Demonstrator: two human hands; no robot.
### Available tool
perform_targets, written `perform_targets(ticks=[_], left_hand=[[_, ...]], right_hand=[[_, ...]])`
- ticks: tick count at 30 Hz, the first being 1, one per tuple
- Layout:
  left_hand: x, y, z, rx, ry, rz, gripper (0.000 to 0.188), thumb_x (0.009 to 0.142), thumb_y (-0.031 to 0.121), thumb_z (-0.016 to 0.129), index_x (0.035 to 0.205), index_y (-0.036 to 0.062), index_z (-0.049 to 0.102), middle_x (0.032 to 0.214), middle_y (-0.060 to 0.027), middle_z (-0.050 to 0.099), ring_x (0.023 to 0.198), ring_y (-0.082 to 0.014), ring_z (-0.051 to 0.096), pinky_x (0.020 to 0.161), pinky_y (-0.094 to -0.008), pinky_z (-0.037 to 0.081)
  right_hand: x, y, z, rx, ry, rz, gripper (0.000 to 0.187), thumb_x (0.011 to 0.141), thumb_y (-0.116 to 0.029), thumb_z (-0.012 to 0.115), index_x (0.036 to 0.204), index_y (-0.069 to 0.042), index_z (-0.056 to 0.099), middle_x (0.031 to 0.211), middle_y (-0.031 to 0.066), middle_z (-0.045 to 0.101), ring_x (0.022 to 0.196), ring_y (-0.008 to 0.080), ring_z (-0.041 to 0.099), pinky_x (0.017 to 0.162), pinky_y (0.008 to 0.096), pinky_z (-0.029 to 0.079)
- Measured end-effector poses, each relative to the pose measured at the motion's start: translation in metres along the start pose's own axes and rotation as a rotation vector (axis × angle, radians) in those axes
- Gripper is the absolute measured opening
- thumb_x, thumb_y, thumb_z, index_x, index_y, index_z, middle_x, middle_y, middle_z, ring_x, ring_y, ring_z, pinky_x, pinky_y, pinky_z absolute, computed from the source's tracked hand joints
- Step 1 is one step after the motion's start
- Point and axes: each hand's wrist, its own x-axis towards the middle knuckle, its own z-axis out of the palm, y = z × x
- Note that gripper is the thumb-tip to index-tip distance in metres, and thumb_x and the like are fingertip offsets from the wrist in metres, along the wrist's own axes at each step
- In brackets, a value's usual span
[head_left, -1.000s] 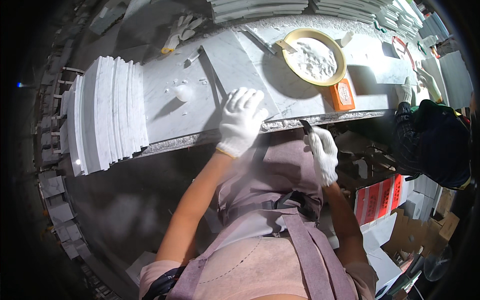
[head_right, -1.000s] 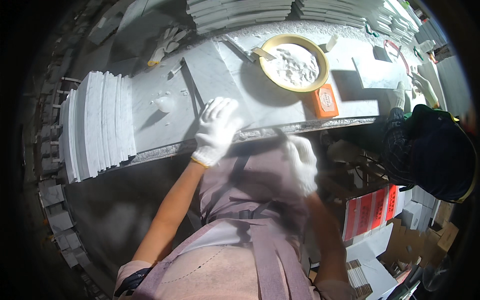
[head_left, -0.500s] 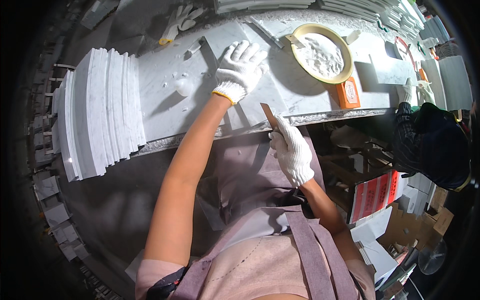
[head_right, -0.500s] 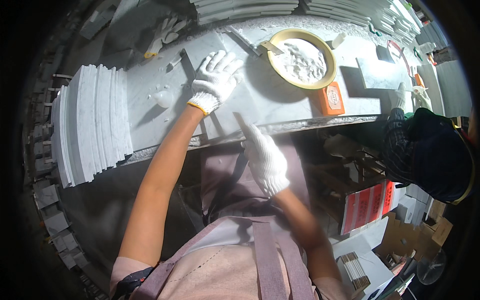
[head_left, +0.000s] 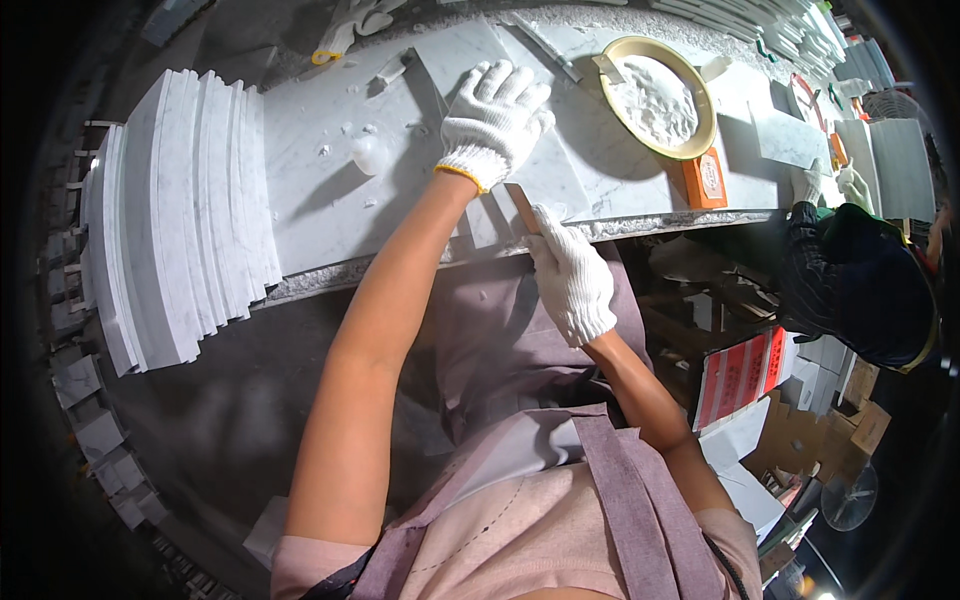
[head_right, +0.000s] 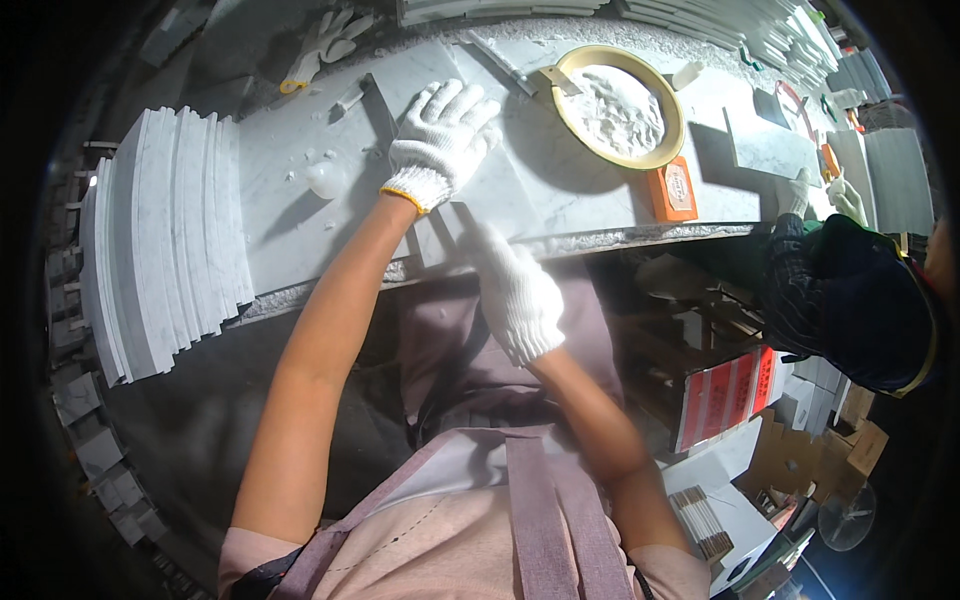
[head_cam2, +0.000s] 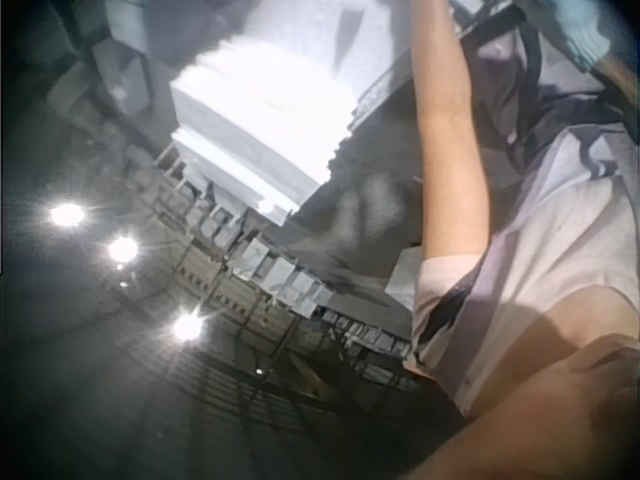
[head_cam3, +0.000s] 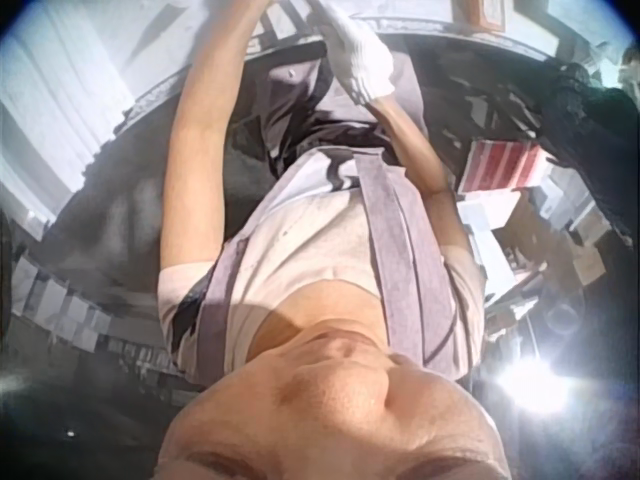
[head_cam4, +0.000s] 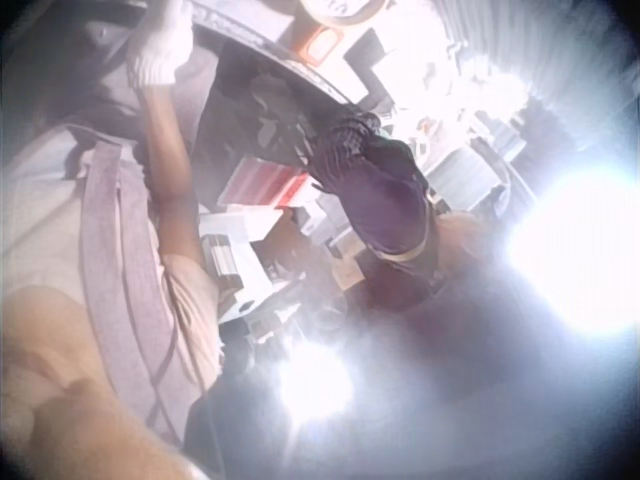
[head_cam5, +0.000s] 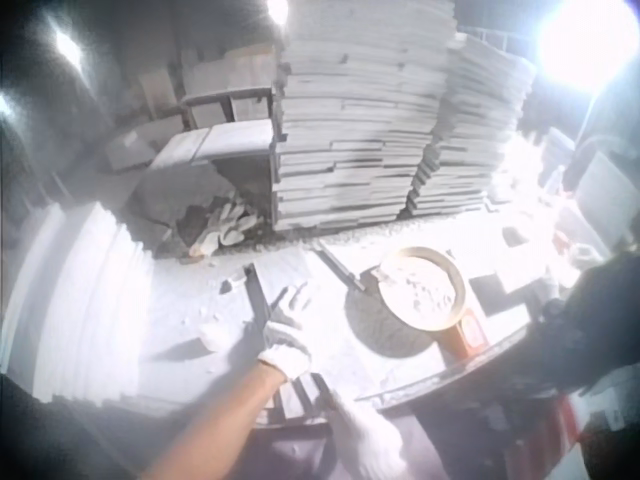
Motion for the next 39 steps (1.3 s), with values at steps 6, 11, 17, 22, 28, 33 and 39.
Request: perform_targets(ticks=[6,11,17,22,28,33,39], left_hand=[[0.000,0.000,-0.003,-0.041,0.012,-0.013,0.038,0.095,0.039,0.060,0.123,0.0158,0.072,0.128,-0.0041,0.064,0.127,-0.0258,0.054,0.117,-0.0466,0.034],[0.001,0.001,-0.007,-0.064,-0.090,-0.055,0.039,0.095,0.036,0.061,0.128,0.0168,0.071,0.141,-0.0064,0.064,0.135,-0.0270,0.053,0.119,-0.0441,0.034],[0.002,0.001,-0.007,-0.065,-0.040,-0.055,0.037,0.095,0.036,0.062,0.125,0.0167,0.072,0.138,-0.0064,0.065,0.134,-0.0270,0.054,0.117,-0.0438,0.037],[0.001,0.000,-0.006,-0.062,-0.061,-0.044,0.035,0.096,0.036,0.061,0.124,0.0173,0.072,0.137,-0.0059,0.066,0.133,-0.0262,0.055,0.117,-0.0434,0.037],[0.002,-0.002,0.003,-0.043,0.047,-0.009,0.035,0.093,0.038,0.062,0.119,0.0169,0.073,0.125,-0.0032,0.065,0.124,-0.0252,0.055,0.115,-0.0459,0.036],[0.000,-0.001,0.005,0.004,0.043,-0.003,0.035,0.094,0.038,0.061,0.120,0.0175,0.073,0.127,-0.0031,0.064,0.126,-0.0253,0.054,0.115,-0.0457,0.036],[0.000,0.000,0.003,-0.001,0.018,-0.009,0.036,0.095,0.038,0.059,0.122,0.0170,0.072,0.130,-0.0027,0.064,0.128,-0.0255,0.053,0.116,-0.0452,0.035]], right_hand=[[0.003,-0.005,-0.002,0.034,-0.013,-0.015,0.036,0.097,-0.015,0.068,0.132,-0.006,0.068,0.105,0.0172,0.074,0.094,0.0329,0.071,0.083,0.0393,0.056],[0.006,-0.008,0.005,0.077,0.041,-0.017,0.035,0.099,-0.014,0.066,0.133,-0.004,0.068,0.112,0.0182,0.074,0.101,0.0314,0.072,0.090,0.0372,0.056],[0.008,0.000,0.006,0.040,0.007,-0.038,0.036,0.098,-0.010,0.065,0.134,-0.005,0.068,0.112,0.0193,0.073,0.102,0.0345,0.071,0.090,0.0390,0.055],[0.012,0.009,0.002,0.055,-0.039,-0.077,0.040,0.096,-0.006,0.063,0.135,-0.007,0.067,0.112,0.0196,0.073,0.102,0.0355,0.071,0.089,0.0402,0.056],[0.019,0.019,0.000,0.006,-0.108,-0.116,0.043,0.095,-0.005,0.063,0.137,-0.007,0.065,0.111,0.0181,0.073,0.101,0.0360,0.071,0.087,0.0398,0.056],[0.022,0.019,-0.008,-0.026,-0.151,-0.140,0.042,0.094,-0.006,0.064,0.136,-0.008,0.065,0.109,0.0191,0.072,0.098,0.0389,0.070,0.083,0.0414,0.056],[0.026,0.018,-0.013,0.023,-0.132,-0.202,0.040,0.094,-0.006,0.065,0.135,-0.009,0.066,0.108,0.0193,0.071,0.097,0.0409,0.070,0.082,0.0432,0.056]])
